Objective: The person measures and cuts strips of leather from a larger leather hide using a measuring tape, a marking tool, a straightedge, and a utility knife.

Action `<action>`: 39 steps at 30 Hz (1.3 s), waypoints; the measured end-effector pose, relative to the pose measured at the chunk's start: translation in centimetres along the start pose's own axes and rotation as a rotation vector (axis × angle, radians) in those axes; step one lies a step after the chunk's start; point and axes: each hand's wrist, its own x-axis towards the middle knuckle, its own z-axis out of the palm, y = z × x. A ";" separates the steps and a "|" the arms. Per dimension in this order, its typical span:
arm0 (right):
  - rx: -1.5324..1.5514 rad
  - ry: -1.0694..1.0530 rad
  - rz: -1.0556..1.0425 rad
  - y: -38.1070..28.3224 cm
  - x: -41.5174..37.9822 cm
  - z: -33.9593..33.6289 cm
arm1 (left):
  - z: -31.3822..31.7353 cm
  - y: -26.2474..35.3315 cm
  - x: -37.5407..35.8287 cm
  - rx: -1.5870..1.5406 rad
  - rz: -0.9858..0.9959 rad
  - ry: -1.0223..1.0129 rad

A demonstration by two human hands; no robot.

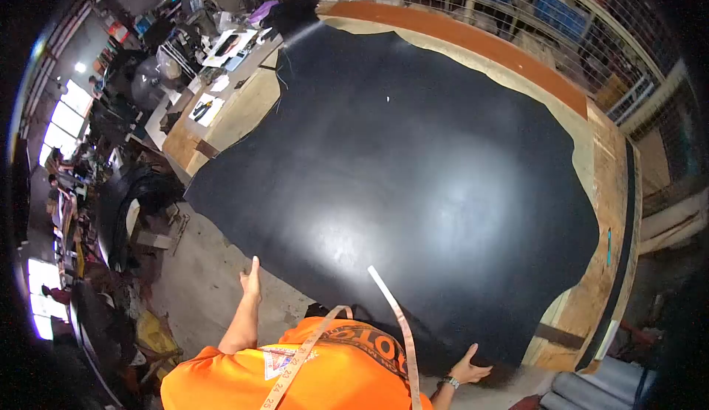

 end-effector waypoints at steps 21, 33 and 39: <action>0.963 -0.633 0.414 -1.9 0.6 -2.0 | 4.5 1.1 6.9 -1.006 0.078 -0.277; 1.092 -0.420 0.455 -3.7 0.9 -2.7 | 3.3 3.2 8.8 -0.825 0.215 -0.406; 1.001 -0.478 0.668 -6.2 2.9 -5.3 | 2.0 5.0 8.7 -0.734 0.010 -0.513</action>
